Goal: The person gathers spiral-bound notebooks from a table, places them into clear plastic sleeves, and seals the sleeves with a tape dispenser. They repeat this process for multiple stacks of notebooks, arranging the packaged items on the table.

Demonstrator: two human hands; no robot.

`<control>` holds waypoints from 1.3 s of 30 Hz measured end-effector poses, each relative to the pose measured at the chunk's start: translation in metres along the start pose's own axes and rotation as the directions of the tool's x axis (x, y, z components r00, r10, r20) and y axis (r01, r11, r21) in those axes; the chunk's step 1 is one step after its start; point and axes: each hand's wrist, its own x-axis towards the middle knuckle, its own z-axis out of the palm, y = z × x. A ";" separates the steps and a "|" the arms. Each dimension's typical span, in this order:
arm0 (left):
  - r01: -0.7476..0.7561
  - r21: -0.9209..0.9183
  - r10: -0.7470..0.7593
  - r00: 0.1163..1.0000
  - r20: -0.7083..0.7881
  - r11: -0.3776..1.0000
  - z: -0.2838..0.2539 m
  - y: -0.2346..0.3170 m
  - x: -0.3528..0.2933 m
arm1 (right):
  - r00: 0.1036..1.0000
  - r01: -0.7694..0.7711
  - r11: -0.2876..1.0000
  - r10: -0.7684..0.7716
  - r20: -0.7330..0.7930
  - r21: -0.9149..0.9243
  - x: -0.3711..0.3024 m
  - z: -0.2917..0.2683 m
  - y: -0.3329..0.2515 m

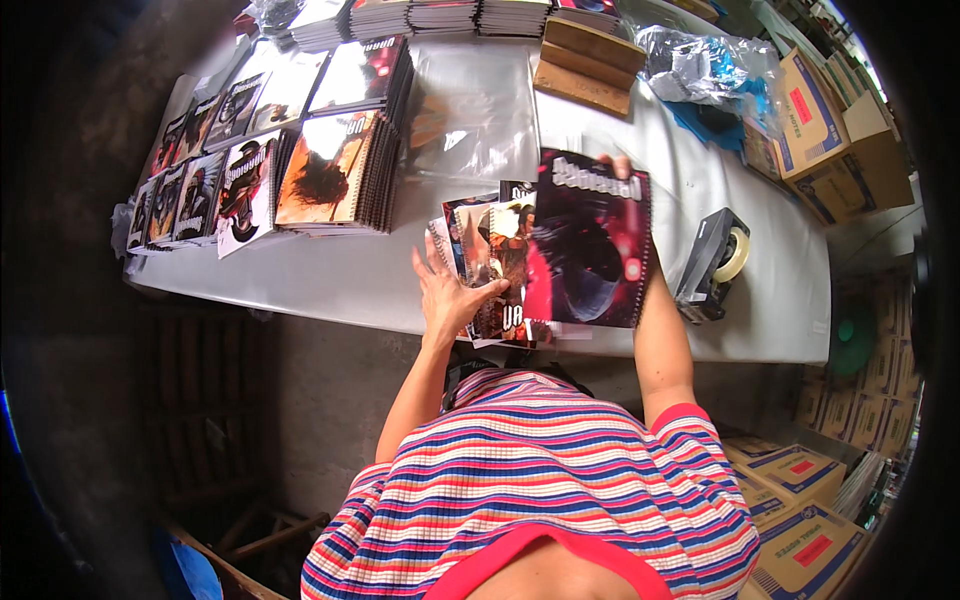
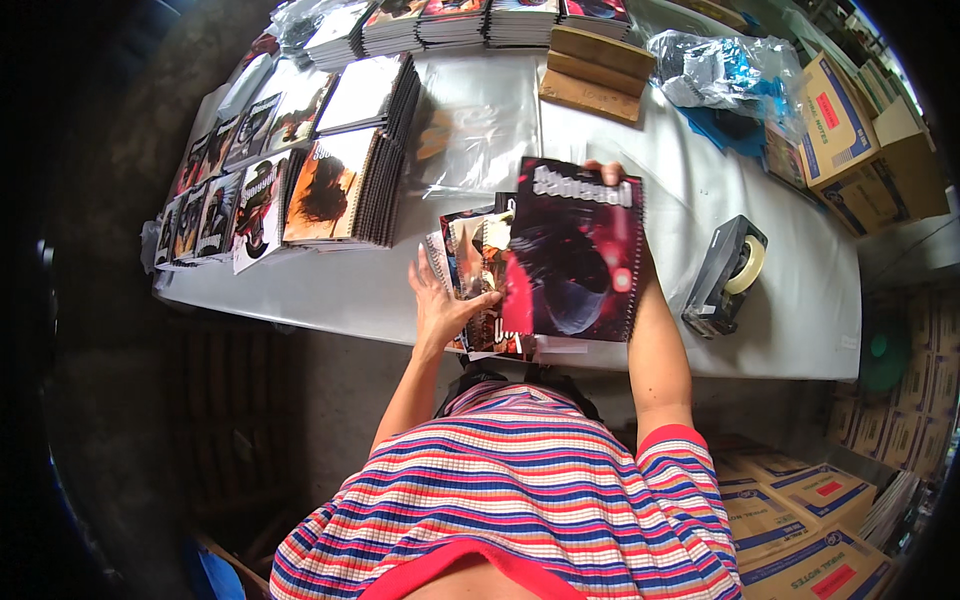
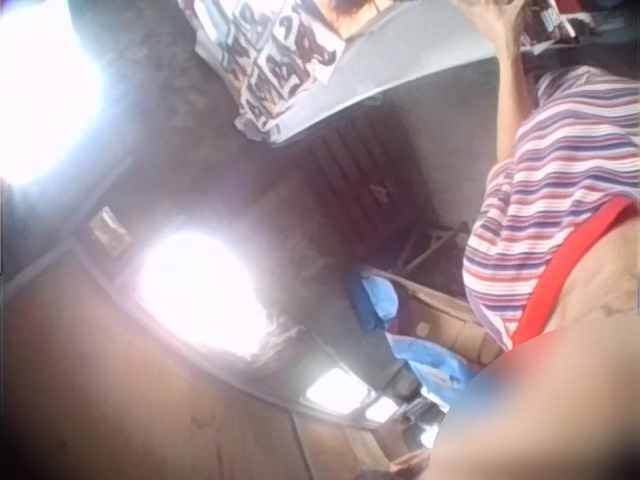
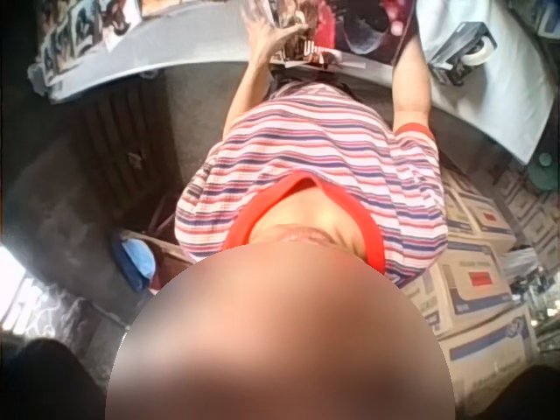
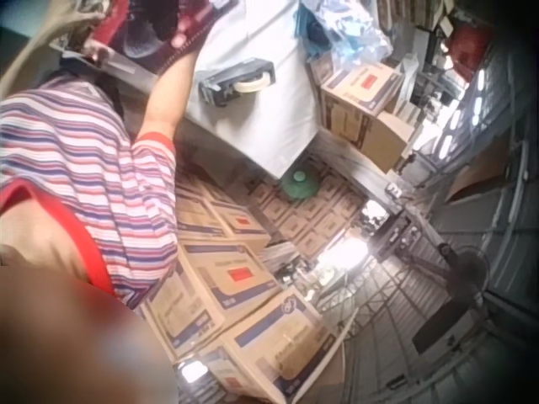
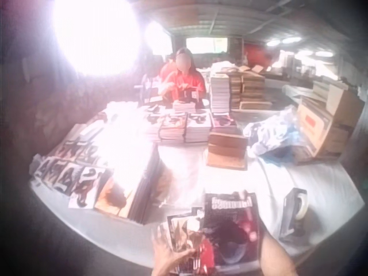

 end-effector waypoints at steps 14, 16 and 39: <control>0.393 -0.587 -0.288 0.919 0.268 0.708 0.008 -0.023 0.004 | 0.966 -0.224 -0.156 -0.165 -0.198 -0.962 -0.029 -0.021 -0.016; 0.406 -0.618 -0.314 0.914 0.257 0.674 0.011 -0.043 0.006 | 0.968 -0.210 -0.324 -0.201 -0.150 -0.923 -0.067 -0.022 -0.023; 0.536 -0.840 0.256 0.803 0.539 0.085 -0.058 0.048 0.026 | 0.987 -0.147 -0.284 -0.109 -0.121 -0.947 -0.059 0.084 -0.043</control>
